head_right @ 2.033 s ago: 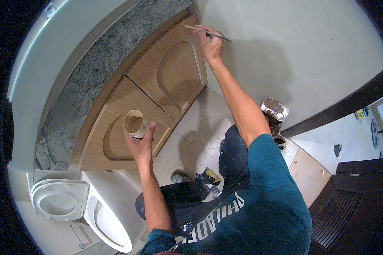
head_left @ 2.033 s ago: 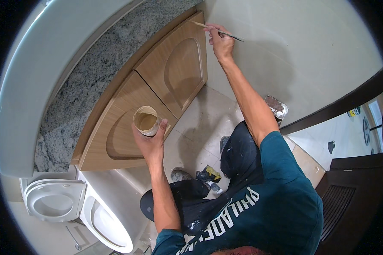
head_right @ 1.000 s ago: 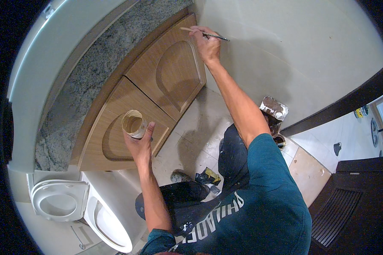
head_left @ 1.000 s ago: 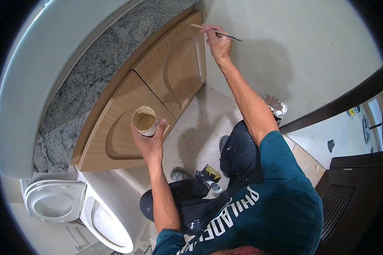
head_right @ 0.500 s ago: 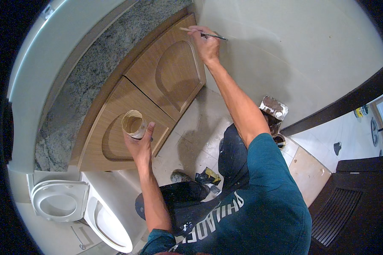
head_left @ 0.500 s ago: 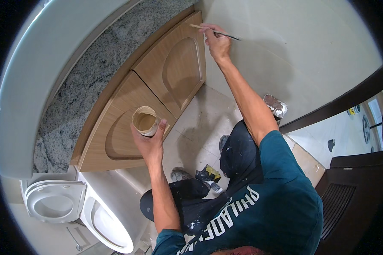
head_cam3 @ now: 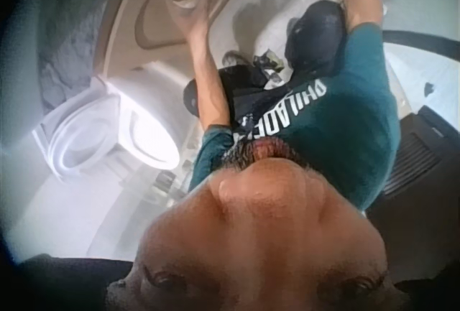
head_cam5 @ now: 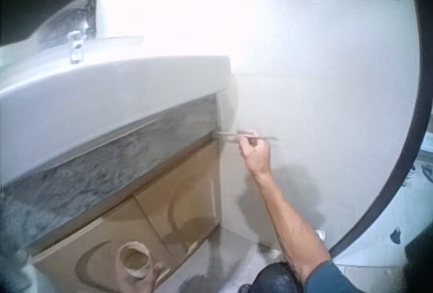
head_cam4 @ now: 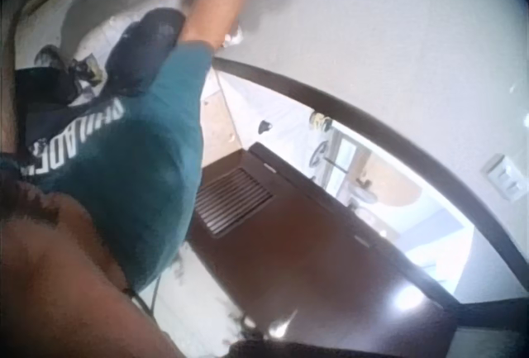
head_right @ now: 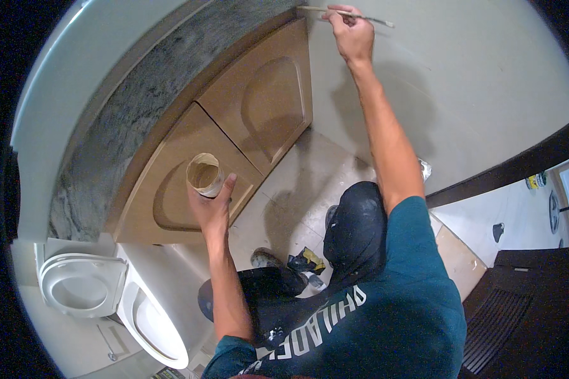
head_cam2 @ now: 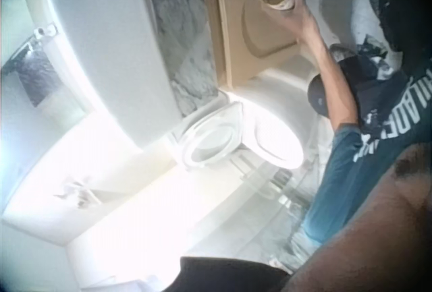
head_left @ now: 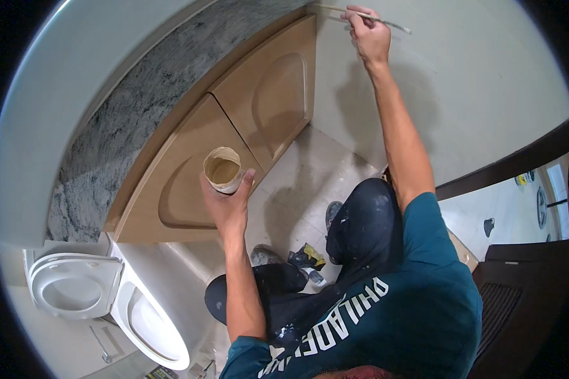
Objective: The person paints the edge and corner of a bathroom cabinet using a small brush and paint from a cup.
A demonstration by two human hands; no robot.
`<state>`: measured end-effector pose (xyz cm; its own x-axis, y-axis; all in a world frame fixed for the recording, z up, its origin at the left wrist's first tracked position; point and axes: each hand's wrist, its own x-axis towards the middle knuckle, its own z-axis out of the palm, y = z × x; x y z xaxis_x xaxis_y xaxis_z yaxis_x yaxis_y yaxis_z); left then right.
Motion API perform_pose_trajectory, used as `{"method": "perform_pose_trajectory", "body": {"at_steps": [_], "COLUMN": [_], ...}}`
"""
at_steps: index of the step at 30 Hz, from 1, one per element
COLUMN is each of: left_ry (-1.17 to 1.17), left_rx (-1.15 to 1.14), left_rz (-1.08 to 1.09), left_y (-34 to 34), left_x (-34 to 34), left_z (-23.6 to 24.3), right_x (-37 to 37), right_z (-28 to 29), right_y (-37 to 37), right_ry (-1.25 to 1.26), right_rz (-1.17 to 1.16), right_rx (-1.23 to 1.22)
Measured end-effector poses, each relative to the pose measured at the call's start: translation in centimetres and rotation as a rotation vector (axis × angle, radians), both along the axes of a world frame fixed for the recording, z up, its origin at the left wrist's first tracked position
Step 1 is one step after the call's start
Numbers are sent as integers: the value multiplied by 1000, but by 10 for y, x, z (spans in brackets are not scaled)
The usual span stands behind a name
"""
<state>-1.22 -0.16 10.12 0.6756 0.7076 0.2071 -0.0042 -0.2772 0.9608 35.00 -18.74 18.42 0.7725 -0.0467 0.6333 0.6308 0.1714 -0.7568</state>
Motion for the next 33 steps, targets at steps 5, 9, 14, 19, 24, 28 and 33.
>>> {"method": "perform_pose_trajectory", "body": {"at_steps": [5, 9, 14, 19, 24, 28, 33], "left_ry": [-34, -101, -107, -109, -46, -7, -38], "left_rx": [-27, 7, 15, 16, -56, -3, -25], "left_rz": [-5, 6, 5, -26, -27, -9, -22], "left_y": [0, 1, -1, -4, -1, -2, 0], "left_x": [2, 4, 3, 2, 1, 2, 3], "left_z": [4, 0, 7, 12, 10, 8, 0], "right_x": [34, 42, 31, 44, 45, 48, 51], "right_z": [38, 50, 16, -39, -44, -44, -44], "right_y": [-5, -1, -2, 11, 17, 18, 9], "right_ry": [-141, -195, 24, 236, 272, 273, 146], "right_rz": [-174, -301, -429, -189, -142, -196, -254], "right_rx": [-496, -594, -384, -15, 71, 13, -47]}}
